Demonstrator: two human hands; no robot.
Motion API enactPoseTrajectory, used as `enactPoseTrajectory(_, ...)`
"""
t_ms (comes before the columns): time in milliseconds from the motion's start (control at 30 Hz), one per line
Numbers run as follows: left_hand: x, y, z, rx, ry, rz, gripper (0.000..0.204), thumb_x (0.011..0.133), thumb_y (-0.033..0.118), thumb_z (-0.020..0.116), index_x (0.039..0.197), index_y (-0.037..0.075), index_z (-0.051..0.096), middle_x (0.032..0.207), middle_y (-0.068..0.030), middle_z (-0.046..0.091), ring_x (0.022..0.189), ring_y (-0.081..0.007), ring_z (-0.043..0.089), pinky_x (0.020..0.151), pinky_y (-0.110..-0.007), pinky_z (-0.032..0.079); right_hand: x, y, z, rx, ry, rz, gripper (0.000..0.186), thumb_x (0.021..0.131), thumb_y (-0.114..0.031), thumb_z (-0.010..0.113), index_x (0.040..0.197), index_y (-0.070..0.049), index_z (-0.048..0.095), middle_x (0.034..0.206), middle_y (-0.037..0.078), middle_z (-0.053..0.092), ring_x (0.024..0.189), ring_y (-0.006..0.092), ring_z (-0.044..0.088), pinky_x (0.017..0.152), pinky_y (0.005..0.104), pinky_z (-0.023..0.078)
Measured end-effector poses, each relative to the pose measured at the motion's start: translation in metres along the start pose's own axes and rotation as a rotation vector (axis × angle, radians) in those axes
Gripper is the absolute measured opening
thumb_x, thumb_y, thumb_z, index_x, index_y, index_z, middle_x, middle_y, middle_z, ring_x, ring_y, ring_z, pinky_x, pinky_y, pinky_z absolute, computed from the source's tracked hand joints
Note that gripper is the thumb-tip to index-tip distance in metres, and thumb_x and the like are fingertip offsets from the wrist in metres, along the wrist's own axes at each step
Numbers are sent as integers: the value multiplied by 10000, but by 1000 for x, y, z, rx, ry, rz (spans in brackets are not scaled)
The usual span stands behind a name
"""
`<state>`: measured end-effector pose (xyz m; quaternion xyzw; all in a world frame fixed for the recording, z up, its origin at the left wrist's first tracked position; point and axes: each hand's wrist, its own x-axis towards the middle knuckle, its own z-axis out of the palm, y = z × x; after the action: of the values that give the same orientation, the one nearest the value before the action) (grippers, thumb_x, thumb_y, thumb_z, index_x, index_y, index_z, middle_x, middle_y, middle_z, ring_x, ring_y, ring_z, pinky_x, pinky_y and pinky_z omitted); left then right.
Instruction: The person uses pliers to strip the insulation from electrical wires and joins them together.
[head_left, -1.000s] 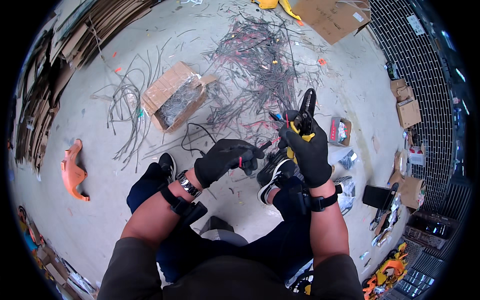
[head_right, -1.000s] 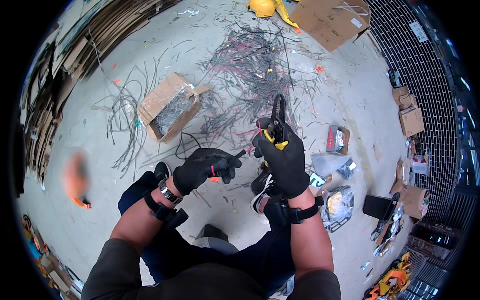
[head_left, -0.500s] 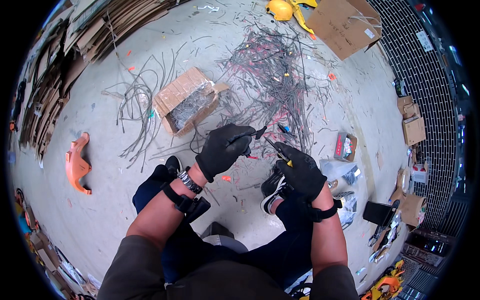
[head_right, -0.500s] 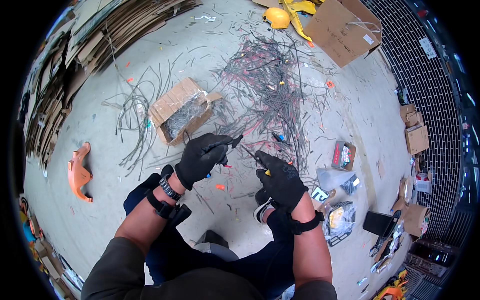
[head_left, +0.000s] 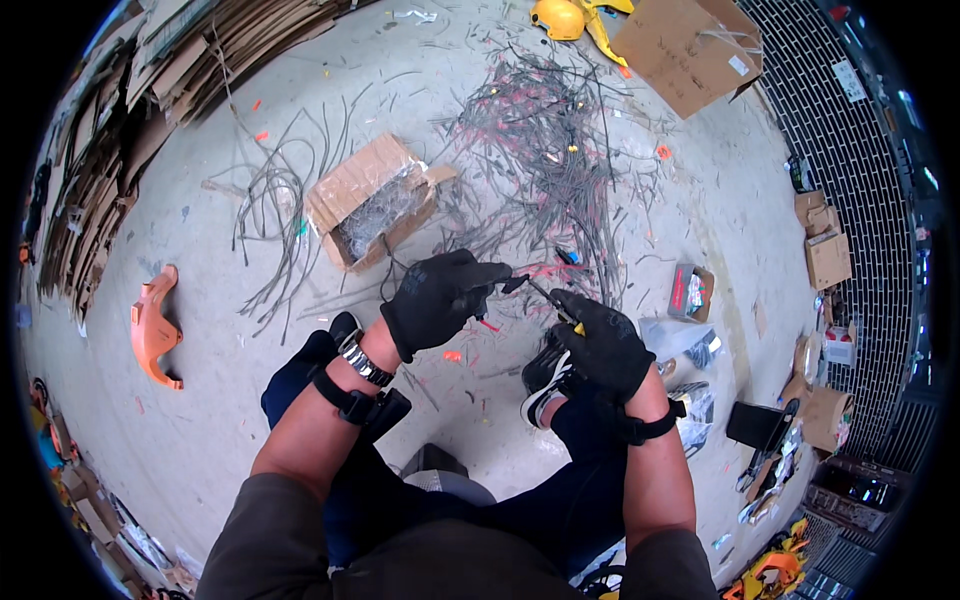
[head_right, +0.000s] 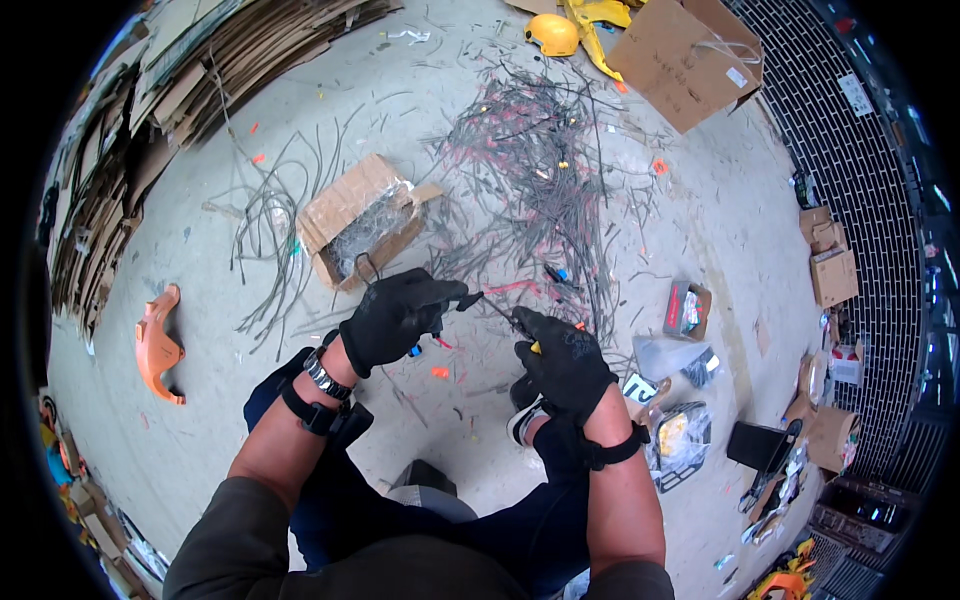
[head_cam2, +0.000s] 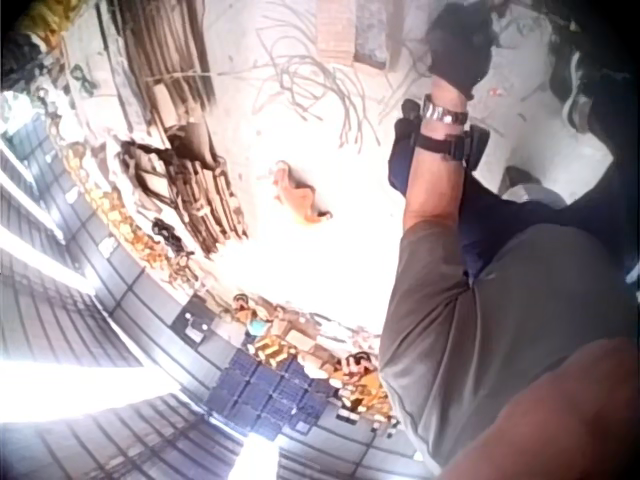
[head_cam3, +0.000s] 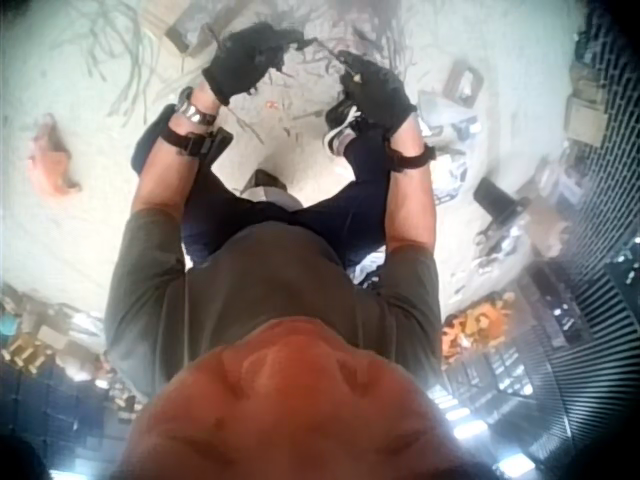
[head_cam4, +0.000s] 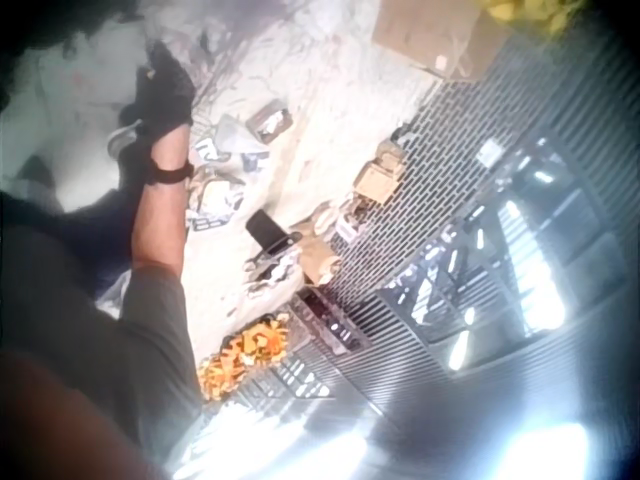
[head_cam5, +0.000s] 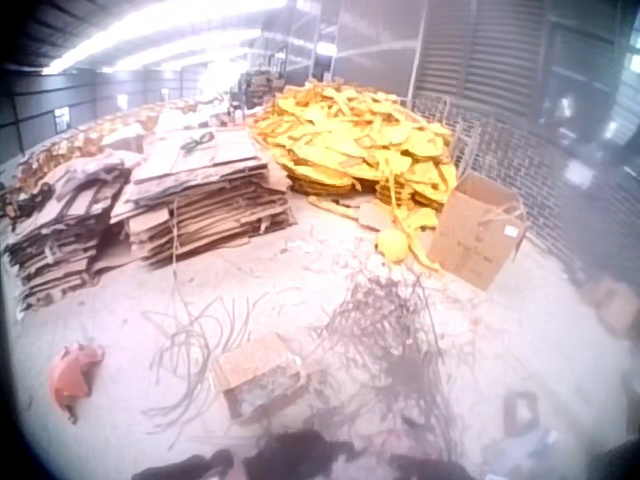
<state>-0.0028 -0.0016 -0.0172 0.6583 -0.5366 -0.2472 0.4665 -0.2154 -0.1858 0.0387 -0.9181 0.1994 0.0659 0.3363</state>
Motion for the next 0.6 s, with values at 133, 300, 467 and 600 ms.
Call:
enactPoseTrajectory(133, 0, 9, -3, -153, -36, -56, 425, 884, -10, 561, 1285, 92, 660, 790, -70, 605, 676, -187, 653, 629, -334, 528, 1, 0, 1, -3, -1, -5, 444, 908, -157, 652, 1336, -48, 607, 1187, 218, 681, 1057, 358, 673, 914, 412, 528)
enactPoseTrajectory(300, 0, -2, -3, -166, -44, 2, 407, 904, 7, 554, 1292, 80, 654, 794, -73, 633, 669, -183, 650, 621, -324, 514, 1, -6, -1, -42, 24, -45, 418, 903, -131, 645, 1312, -53, 624, 1149, 210, 689, 1048, 367, 666, 910, 417, 524)
enactPoseTrajectory(467, -1, 4, -5, -237, -53, -74, 354, 947, 68, 566, 1289, 65, 659, 817, -74, 663, 678, -155, 648, 617, -301, 511, 3, -3, 0, -50, 51, -98, 408, 891, -122, 658, 1292, -50, 635, 1127, 212, 689, 1032, 379, 659, 900, 428, 521)
enactPoseTrajectory(600, -3, 1, -5, -404, -71, -185, 316, 983, 116, 578, 1275, 29, 662, 872, -57, 693, 698, -123, 644, 636, -289, 519, 4, -11, -2, -3, 42, -62, 399, 893, -114, 658, 1286, -46, 636, 1114, 213, 686, 1026, 384, 655, 893, 435, 519)
